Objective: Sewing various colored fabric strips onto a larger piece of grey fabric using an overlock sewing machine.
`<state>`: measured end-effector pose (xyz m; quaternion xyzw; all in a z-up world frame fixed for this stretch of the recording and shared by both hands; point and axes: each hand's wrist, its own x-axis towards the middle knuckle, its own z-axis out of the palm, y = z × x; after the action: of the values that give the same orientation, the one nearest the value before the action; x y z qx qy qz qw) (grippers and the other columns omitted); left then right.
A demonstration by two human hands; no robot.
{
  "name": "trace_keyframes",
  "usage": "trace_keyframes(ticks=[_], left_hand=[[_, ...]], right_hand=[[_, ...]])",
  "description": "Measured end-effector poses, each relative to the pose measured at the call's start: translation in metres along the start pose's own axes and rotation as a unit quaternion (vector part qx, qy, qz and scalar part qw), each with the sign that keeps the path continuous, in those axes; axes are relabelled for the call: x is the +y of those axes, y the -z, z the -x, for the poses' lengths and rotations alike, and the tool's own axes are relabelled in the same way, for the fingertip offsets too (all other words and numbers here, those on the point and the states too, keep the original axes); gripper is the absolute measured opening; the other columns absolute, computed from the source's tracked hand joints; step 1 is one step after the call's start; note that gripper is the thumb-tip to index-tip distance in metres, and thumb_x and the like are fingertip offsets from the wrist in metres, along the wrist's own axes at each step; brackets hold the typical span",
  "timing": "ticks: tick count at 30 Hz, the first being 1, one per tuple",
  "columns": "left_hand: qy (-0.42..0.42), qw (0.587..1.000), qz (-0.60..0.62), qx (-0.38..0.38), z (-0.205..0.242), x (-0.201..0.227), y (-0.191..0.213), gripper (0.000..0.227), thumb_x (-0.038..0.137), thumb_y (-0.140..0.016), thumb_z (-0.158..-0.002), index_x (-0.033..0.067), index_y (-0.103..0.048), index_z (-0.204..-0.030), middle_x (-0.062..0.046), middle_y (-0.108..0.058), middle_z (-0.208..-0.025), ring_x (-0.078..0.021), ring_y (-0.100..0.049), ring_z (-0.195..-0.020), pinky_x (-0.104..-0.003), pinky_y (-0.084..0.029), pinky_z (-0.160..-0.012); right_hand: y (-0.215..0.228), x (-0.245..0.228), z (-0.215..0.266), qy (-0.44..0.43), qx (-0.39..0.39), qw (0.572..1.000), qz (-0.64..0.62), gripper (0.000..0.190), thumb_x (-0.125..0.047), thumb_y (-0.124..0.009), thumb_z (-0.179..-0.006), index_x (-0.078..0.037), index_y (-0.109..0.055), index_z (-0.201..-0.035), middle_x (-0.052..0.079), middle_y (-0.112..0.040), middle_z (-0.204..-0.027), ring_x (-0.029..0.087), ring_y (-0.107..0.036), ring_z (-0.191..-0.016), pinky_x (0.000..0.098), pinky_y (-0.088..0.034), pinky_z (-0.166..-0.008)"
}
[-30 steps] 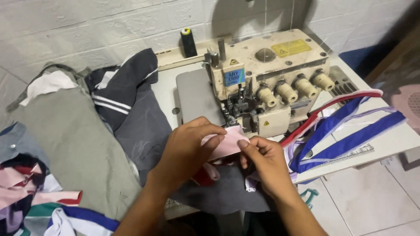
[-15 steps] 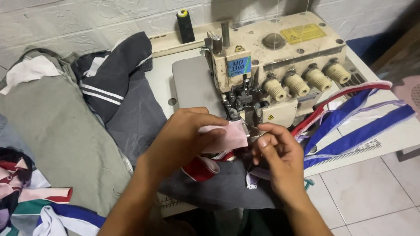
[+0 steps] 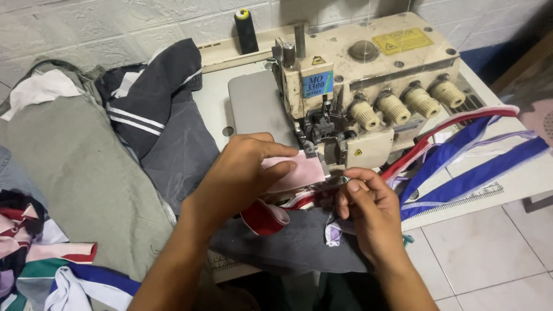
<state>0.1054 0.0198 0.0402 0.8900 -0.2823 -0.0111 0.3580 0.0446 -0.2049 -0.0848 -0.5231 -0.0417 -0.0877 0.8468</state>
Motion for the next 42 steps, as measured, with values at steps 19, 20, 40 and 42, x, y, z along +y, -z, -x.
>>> trace_keyframes(ticks=[19, 20, 40, 42], left_hand=[[0.067, 0.997, -0.031, -0.025, -0.012, 0.005, 0.007, 0.030, 0.028, -0.071, -0.090, 0.0115, -0.080, -0.114, -0.006, -0.081, -0.109, -0.0195, -0.074, -0.096, -0.033, -0.052, -0.086], [0.066, 0.997, -0.031, -0.026, -0.013, 0.004, 0.008, 0.030, 0.028, -0.071, -0.090, 0.0115, -0.080, -0.114, -0.006, -0.081, -0.109, -0.0195, -0.074, -0.096, -0.033, -0.052, -0.086], [-0.082, 0.991, -0.059, 0.091, -0.002, -0.004, -0.008, 0.021, 0.020, -0.071, -0.095, 0.0080, -0.078, -0.110, -0.004, -0.074, -0.110, -0.0188, -0.071, -0.098, -0.034, -0.054, -0.085], [-0.092, 0.989, -0.079, 0.081, 0.001, -0.015, -0.008, 0.020, 0.019, -0.072, -0.092, 0.0103, -0.079, -0.110, -0.004, -0.073, -0.111, -0.0207, -0.068, -0.099, -0.036, -0.052, -0.085]], right_hand=[[0.018, 0.017, 0.001, -0.061, 0.015, 0.996, -0.067, 0.015, -0.006, -0.062, -0.099, 0.000, -0.067, -0.111, 0.010, -0.058, -0.066, 0.018, -0.052, -0.054, 0.0293, -0.043, -0.053], [0.018, 0.016, 0.001, -0.060, 0.016, 0.996, -0.066, 0.015, -0.006, -0.062, -0.099, 0.000, -0.067, -0.111, 0.010, -0.058, -0.066, 0.018, -0.052, -0.054, 0.0293, -0.043, -0.053], [0.020, 0.018, 0.003, -0.023, -0.019, 0.999, 0.009, 0.013, -0.009, -0.061, -0.101, -0.003, -0.068, -0.110, 0.008, -0.060, -0.066, 0.015, -0.055, -0.053, 0.0276, -0.047, -0.054], [0.019, 0.019, 0.003, -0.024, -0.015, 1.000, 0.008, 0.013, -0.009, -0.061, -0.101, -0.002, -0.067, -0.110, 0.008, -0.059, -0.065, 0.016, -0.054, -0.053, 0.0273, -0.046, -0.055]])
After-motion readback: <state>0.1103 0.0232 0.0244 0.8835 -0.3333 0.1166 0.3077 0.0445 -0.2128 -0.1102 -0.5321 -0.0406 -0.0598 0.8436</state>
